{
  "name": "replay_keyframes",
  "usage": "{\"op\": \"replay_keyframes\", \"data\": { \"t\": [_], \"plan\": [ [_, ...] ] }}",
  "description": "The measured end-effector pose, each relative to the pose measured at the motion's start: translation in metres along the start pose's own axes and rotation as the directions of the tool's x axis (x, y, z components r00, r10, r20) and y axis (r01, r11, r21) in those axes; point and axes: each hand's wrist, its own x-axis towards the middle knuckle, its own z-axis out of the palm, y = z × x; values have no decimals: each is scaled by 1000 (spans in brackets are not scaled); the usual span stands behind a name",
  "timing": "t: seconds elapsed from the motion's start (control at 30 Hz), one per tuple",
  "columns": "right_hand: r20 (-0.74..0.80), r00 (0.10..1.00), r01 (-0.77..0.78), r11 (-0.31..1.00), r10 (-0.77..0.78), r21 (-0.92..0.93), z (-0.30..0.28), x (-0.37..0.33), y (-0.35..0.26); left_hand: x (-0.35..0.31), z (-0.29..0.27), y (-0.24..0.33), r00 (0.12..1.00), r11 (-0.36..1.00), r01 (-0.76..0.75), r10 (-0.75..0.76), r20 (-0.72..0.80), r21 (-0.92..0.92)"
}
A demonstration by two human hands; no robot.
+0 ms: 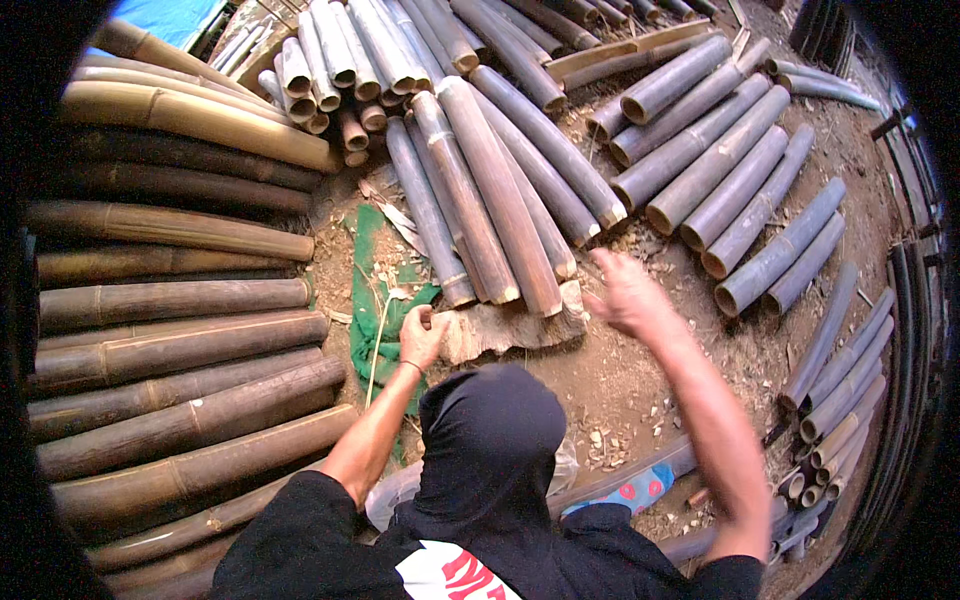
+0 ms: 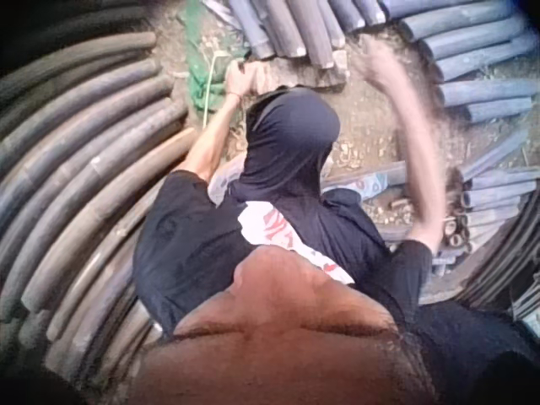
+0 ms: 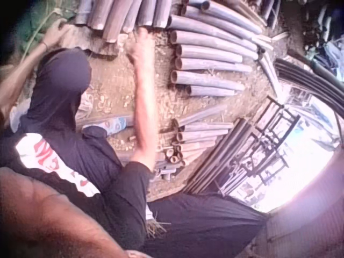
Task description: The person sorts through bamboo poles, picks one up, and uses a machete to shave off the outer layer or nodes of the bamboo pole.
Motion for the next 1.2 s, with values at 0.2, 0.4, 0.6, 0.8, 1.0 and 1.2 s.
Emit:
{"op": "replay_keyframes", "data": {
  "t": [0.2, 0.4, 0.6, 0.8, 1.0, 1.2],
  "plan": [
    [41, 970, -242, 970, 241, 17, 108, 28, -46, 13, 9, 42, 933, 902, 39, -187, 307, 431],
    [-81, 940, -340, 929, 331, -146, 105, 0, -39, -60, 19, 25, 898, 995, 2, 43, 438, -102],
    [-10, 868, -486, 846, 496, -218, 73, -29, 17, -53, 40, 20, 861, 780, 341, -35, 507, -524],
    [-220, 891, -427, 898, 398, -108, 106, -23, 17, 1, 36, 83, 986, 979, -137, 120, -118, -147],
    [-227, 902, -253, 875, 368, 414, 132, 19, -51, 34, 60, 115, 997, 966, 48, -30, 77, -253],
    [330, 939, -340, -410, -97, 846, 106, -24, -22, -11, -44, 120, 660, 48, 688, 373, 652, -724]
  ]
}}
